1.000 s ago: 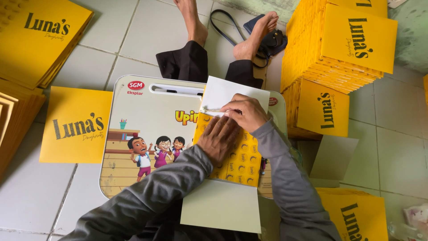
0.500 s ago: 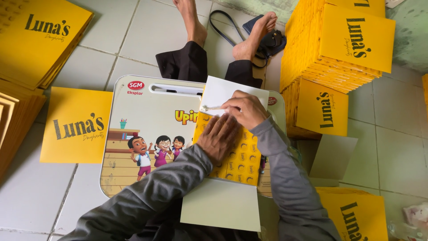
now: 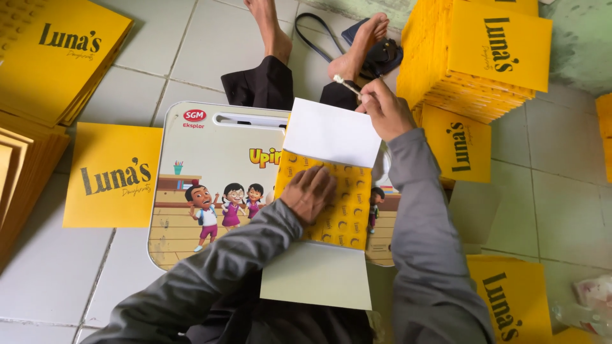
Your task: Applying glue to cardboard templates and folding them to assemble yellow packaging boxes.
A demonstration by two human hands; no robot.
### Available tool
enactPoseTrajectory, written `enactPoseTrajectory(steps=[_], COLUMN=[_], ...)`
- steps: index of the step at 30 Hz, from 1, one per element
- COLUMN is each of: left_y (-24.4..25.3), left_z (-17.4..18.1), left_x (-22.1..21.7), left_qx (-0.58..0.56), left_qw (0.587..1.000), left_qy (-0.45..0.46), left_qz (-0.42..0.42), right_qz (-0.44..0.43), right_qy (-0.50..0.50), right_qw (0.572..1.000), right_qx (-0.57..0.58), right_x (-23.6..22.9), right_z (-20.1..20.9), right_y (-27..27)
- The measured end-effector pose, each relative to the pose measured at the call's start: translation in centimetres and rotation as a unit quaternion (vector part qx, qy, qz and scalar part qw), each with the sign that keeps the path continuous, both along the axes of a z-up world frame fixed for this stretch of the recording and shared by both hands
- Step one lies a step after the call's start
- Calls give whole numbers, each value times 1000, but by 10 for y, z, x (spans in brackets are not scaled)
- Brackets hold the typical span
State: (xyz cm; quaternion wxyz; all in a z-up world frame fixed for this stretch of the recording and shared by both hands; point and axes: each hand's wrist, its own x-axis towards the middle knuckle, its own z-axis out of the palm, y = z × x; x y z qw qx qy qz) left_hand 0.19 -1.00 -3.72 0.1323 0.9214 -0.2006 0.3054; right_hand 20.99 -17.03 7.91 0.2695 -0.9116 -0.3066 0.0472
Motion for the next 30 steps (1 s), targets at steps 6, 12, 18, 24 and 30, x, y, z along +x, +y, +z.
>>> enactPoseTrajectory(steps=[6, 12, 18, 24, 30], left_y=[10, 19, 4, 8, -1], left_z=[111, 78, 26, 40, 46], left_x=[-66, -11, -7, -10, 15], left_qx=[-139, 8, 25, 111, 121], left_qw=[987, 988, 999, 963, 945], left_qy=[-14, 156, 25, 244, 304], left_qz=[-73, 10, 27, 36, -4], right_qz=[76, -2, -110, -68, -72], right_qy=[137, 153, 129, 92, 89], right_qw=[987, 988, 979, 945, 970], right_qx=[-37, 18, 114, 305, 214], right_x=[-125, -151, -171, -189, -161], right_z=[79, 10, -18, -54, -32], right_y=[-19, -48, -70, -54, -39])
